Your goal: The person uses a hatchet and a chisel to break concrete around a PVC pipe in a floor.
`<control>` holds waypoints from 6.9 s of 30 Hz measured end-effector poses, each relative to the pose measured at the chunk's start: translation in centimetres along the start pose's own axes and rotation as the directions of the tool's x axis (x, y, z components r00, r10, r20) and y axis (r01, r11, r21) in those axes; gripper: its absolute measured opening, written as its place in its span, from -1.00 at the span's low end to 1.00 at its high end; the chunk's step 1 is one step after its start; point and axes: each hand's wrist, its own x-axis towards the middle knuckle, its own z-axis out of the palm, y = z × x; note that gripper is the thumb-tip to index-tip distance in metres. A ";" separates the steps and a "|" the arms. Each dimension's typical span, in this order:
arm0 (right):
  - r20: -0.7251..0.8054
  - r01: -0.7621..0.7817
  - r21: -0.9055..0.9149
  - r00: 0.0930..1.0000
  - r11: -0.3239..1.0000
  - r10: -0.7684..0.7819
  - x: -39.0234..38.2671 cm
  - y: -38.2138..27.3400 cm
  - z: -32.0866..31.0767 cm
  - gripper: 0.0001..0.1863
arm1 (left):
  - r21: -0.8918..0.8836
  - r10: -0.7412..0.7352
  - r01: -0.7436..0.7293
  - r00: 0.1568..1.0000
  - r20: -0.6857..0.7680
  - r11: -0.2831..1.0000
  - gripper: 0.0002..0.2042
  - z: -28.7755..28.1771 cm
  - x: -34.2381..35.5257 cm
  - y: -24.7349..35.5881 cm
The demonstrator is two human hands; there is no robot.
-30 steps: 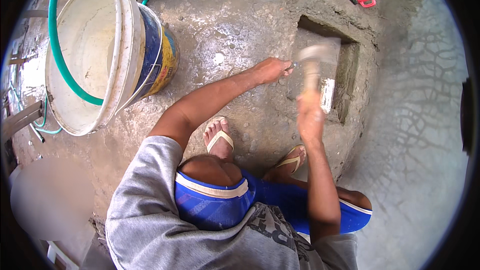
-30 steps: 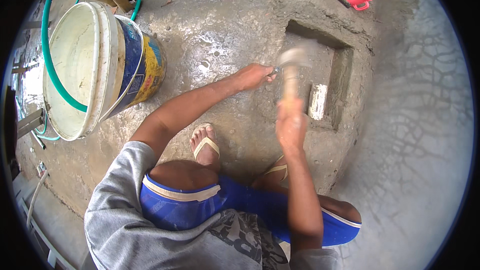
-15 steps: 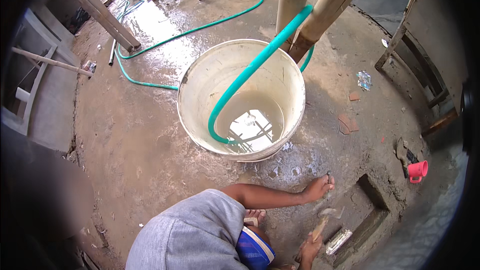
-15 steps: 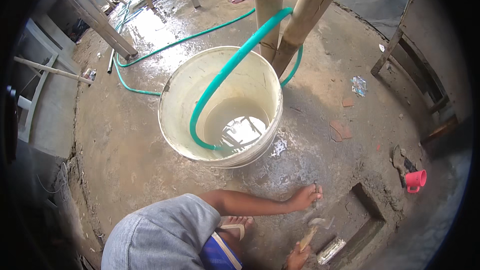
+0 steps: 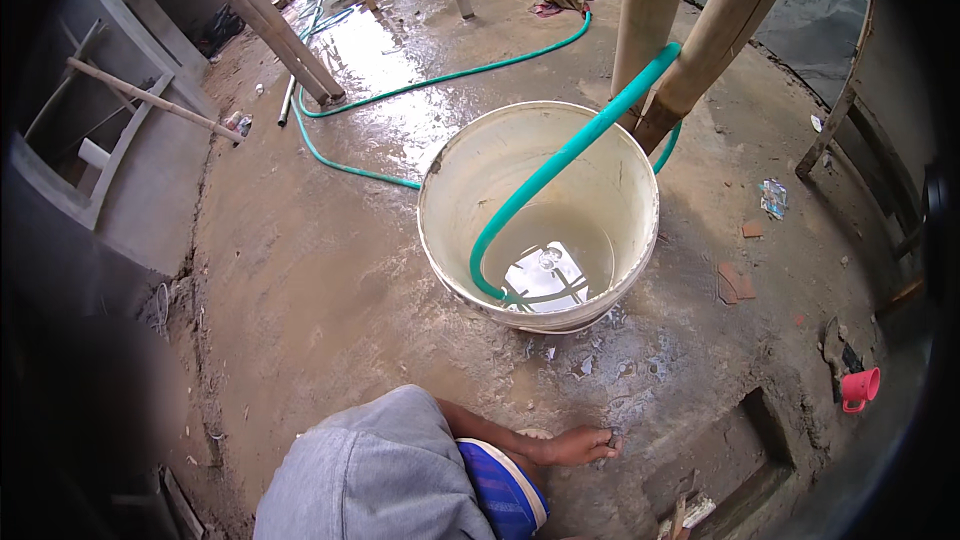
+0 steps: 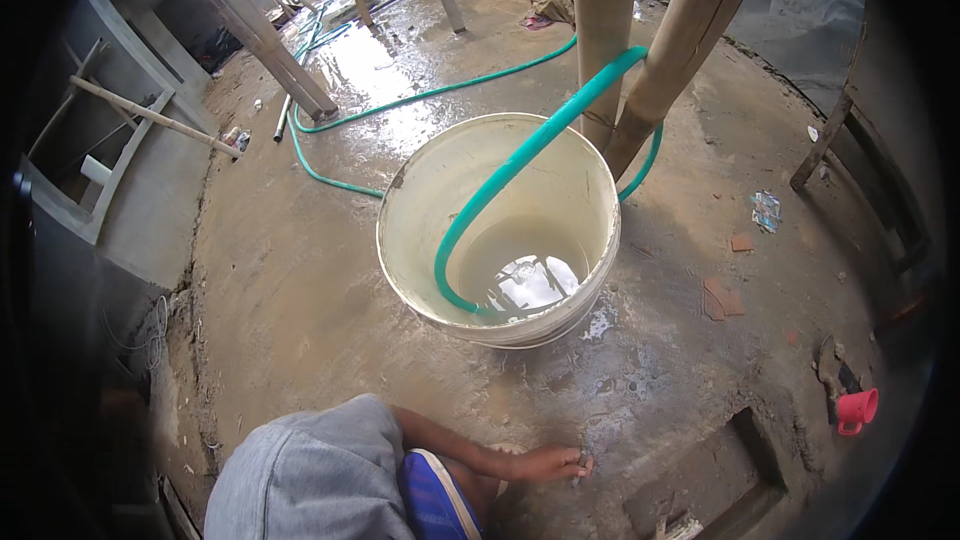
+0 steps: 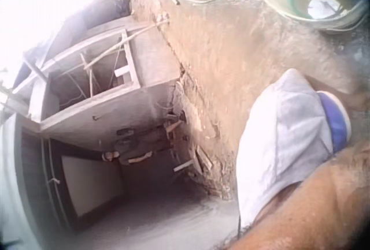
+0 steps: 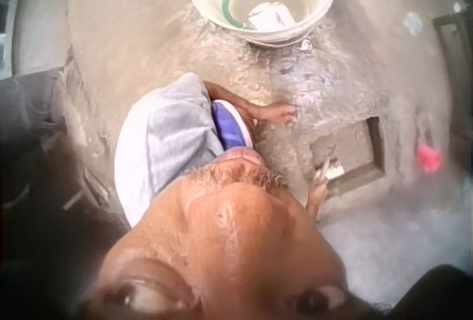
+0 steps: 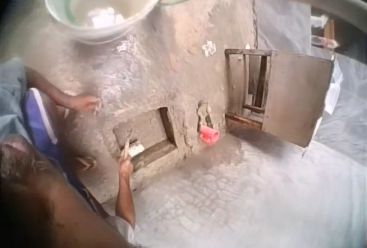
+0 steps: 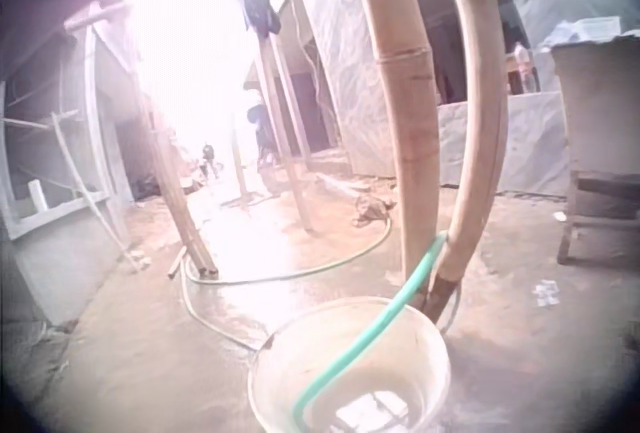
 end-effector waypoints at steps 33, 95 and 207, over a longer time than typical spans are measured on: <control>-0.143 0.689 0.181 0.724 0.701 -0.675 -0.2 -4.0 9.2 -0.80 | 0.788 -0.382 -0.082 0.841 0.383 0.610 -0.86 -2.9 -8.3 18.9; -0.345 0.327 0.508 0.925 0.797 -0.160 -8.1 -10.3 -3.2 -0.70 | 0.476 0.158 -0.220 0.973 0.166 0.852 -0.83 6.8 0.1 2.4; 0.332 -0.449 0.851 0.861 0.271 0.386 -13.4 -4.8 18.0 -0.65 | 0.200 0.180 -0.167 0.982 -0.052 0.965 -0.85 7.3 -0.9 -3.7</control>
